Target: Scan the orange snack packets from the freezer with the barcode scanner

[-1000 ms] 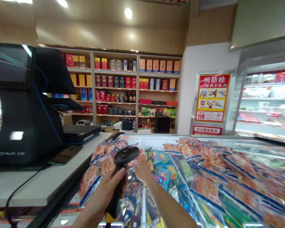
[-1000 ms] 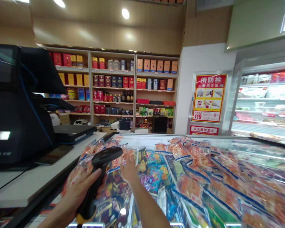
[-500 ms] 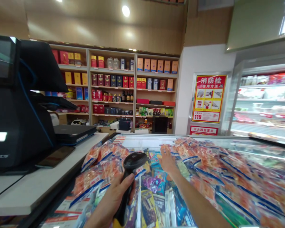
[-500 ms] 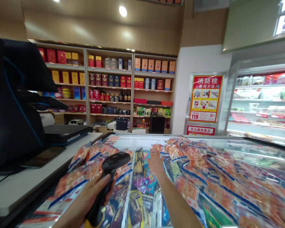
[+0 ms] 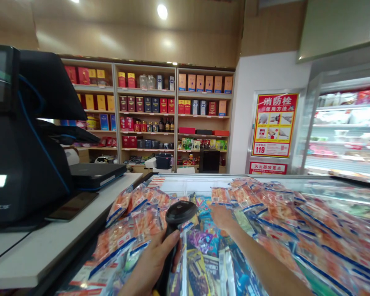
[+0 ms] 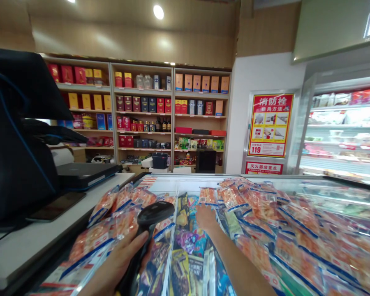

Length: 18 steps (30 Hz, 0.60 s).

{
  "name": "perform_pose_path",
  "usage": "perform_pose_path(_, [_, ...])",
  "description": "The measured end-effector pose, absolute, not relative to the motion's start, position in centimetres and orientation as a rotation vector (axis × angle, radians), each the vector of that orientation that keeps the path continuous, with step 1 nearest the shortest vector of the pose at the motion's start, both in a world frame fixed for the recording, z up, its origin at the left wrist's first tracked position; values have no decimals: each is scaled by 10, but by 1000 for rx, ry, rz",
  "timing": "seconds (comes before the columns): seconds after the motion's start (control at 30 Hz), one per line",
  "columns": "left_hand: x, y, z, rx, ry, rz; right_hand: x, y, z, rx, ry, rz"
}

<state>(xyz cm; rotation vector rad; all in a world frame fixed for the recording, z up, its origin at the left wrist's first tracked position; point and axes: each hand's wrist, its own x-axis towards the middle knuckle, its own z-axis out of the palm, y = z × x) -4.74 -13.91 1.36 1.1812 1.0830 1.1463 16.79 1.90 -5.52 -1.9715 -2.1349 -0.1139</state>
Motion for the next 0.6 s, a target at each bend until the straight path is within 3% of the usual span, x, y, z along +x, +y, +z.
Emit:
perform_pose_path(0.17, [-49,-147,16,1155,1067,1155,187,24,-41,-2063,-1714,-198])
perform_pose_path(0.33, [-54,-145,14,1139,1075,1168,208,45,-52,-2210,-1474,64])
perform_pose_path(0.6, [-50,-146,16,1189,1032,1137,210,42,-53,-1911,-1453,12])
